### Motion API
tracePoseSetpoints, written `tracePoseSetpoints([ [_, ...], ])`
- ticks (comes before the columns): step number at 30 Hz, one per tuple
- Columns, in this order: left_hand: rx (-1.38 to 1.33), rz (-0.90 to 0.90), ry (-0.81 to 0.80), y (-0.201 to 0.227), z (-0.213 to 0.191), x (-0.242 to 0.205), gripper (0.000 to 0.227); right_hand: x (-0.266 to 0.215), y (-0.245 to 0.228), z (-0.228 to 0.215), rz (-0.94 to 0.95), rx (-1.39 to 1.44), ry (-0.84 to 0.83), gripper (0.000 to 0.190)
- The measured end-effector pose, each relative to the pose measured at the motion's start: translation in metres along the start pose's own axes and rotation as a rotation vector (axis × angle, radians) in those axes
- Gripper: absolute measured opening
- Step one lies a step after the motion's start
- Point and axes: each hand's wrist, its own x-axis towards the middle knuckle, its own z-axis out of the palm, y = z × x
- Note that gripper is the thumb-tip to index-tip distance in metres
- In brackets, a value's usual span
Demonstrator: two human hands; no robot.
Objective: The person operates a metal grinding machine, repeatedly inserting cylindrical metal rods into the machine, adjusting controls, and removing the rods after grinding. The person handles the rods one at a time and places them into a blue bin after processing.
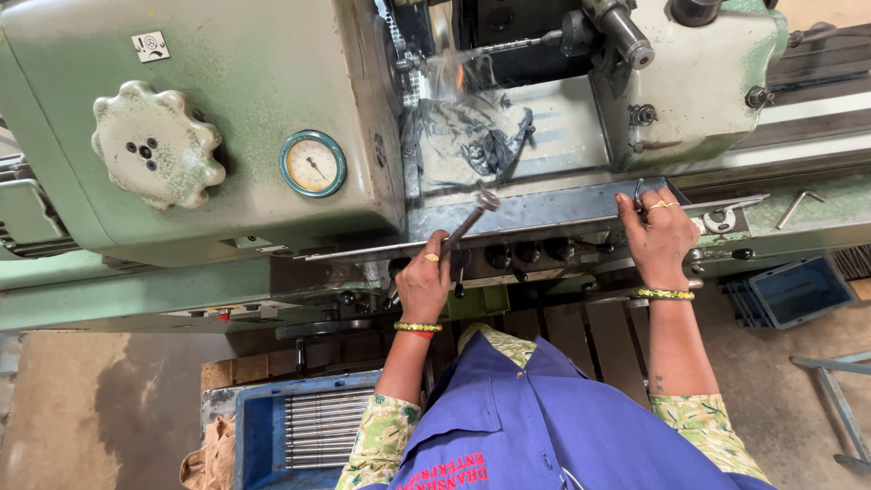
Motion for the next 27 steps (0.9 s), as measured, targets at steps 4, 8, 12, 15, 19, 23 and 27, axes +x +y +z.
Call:
tracePoseSetpoints([
  [4, 0.022, -0.082, -0.029, -0.010, 0.020, -0.005, 0.037, 0.000, 0.001, 0.000, -0.007, -0.019, -0.008, 0.038],
  [8, -0.002, -0.111, -0.017, -0.016, 0.036, -0.009, 0.036, 0.000, 0.002, -0.001, -0.020, 0.000, -0.005, 0.036],
  [12, -0.025, -0.134, -0.010, -0.019, 0.042, -0.012, 0.034, 0.000, 0.004, -0.001, -0.034, -0.011, -0.003, 0.035],
  [15, -0.089, -0.146, -0.013, -0.020, 0.044, -0.013, 0.033, 0.001, 0.006, 0.000, -0.047, -0.015, 0.001, 0.036],
  [19, -0.134, -0.111, -0.010, -0.021, 0.046, -0.014, 0.038, 0.000, 0.008, 0.000, -0.049, -0.030, -0.010, 0.038],
  [23, -0.179, -0.126, -0.045, -0.022, 0.046, -0.015, 0.042, -0.002, 0.008, -0.001, -0.061, -0.006, 0.002, 0.037],
  [27, -0.187, -0.153, -0.050, -0.020, 0.047, -0.015, 0.043, -0.001, 0.008, -0.002, -0.065, 0.007, 0.008, 0.037],
])
